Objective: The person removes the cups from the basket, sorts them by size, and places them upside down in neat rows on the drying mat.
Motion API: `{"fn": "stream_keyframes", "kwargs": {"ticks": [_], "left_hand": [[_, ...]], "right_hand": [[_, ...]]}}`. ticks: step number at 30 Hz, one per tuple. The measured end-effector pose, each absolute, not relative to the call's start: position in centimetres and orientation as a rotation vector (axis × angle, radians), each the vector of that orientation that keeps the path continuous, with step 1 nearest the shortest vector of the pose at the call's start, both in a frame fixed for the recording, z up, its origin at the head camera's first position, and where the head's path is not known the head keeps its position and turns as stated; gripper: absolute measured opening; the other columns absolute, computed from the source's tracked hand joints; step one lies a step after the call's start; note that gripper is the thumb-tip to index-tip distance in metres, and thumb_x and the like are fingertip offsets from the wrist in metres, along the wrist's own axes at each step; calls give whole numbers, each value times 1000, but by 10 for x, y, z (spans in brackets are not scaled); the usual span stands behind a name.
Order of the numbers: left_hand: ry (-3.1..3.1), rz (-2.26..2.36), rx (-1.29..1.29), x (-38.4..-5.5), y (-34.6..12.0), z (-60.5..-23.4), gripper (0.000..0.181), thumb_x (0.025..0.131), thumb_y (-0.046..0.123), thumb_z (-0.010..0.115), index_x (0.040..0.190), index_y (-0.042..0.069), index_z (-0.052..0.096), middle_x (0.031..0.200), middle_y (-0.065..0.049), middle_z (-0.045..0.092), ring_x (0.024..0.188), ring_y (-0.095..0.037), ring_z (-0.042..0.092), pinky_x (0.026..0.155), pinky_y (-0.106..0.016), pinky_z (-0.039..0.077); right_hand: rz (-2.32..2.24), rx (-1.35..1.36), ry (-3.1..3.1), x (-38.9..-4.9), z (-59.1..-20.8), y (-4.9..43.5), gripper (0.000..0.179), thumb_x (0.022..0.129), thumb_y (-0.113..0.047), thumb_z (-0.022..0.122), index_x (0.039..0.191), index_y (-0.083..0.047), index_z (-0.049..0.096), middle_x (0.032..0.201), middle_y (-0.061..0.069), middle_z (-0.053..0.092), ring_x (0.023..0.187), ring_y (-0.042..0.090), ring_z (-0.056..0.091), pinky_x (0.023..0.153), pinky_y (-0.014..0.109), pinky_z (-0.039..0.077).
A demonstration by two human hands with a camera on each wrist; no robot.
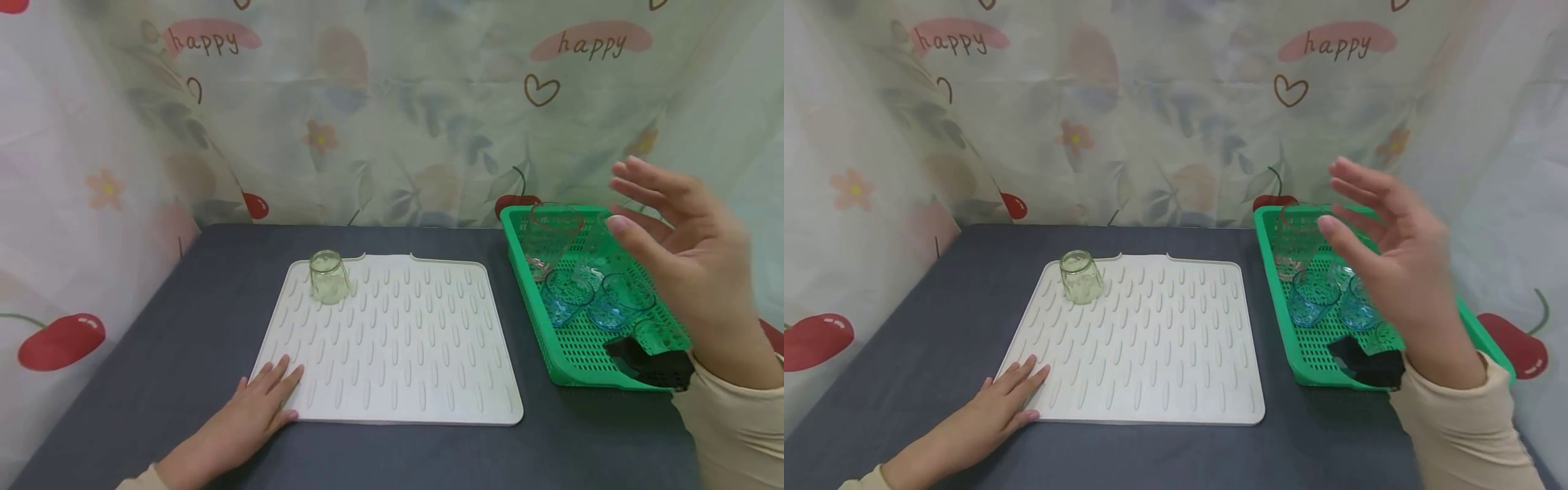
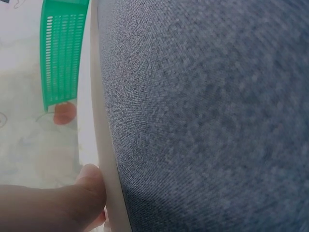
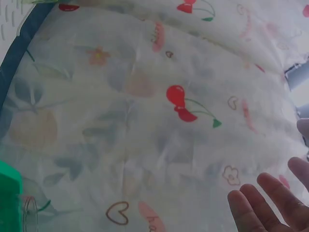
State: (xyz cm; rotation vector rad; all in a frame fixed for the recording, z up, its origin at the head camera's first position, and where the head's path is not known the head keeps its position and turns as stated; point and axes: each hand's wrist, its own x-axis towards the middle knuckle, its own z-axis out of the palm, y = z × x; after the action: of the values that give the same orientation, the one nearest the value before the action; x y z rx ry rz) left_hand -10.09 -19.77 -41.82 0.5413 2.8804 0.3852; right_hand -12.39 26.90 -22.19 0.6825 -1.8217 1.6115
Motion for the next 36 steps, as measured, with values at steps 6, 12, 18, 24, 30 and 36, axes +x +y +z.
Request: {"fn": "stream_keyframes", "kwargs": {"ticks": [6,12,18,24,30,36], "left_hand": [[2882,380,546,-101,-198,-418,63,93,36,61,147,11,41,155,-20,31,140,-46,30,103,-71,26],[2892,380,557,-101,-198,-420,63,92,37,61,146,10,43,154,-21,32,139,-47,32,102,-71,27],[2889,372,557,-100,-197,-419,63,92,37,62,146,10,43,154,-21,32,139,-46,31,102,-71,27],[2883,377,568,-99,-197,-416,63,92,37,61,146,10,43,154,-22,33,139,-47,32,102,-71,27],[2897,370,578,-99,-198,-418,62,93,36,61,146,10,43,153,-22,33,138,-46,33,101,-70,29],[2891,368,580,-99,-198,-417,62,93,36,61,146,10,43,153,-22,33,138,-46,33,101,-70,29]], "right_hand": [[1396,492,-1911,-121,-231,308,50,90,13,55,138,-1,50,137,5,56,124,12,53,96,11,44],[1087,122,-2110,-111,-243,340,53,98,-5,51,148,-15,38,148,-4,45,133,7,44,113,20,28],[990,16,-2180,-120,-277,387,57,98,-11,51,151,-20,33,151,-7,41,137,3,39,115,21,24],[972,105,-2207,-139,-339,452,60,96,-2,57,150,-19,37,152,0,40,139,7,38,110,15,28],[993,177,-2245,-131,-358,440,57,94,3,57,147,-11,41,150,-3,43,137,1,38,108,11,27],[884,67,-2527,-110,-355,408,60,99,-12,56,152,-12,30,158,-2,27,139,-10,23,115,19,21]]}}
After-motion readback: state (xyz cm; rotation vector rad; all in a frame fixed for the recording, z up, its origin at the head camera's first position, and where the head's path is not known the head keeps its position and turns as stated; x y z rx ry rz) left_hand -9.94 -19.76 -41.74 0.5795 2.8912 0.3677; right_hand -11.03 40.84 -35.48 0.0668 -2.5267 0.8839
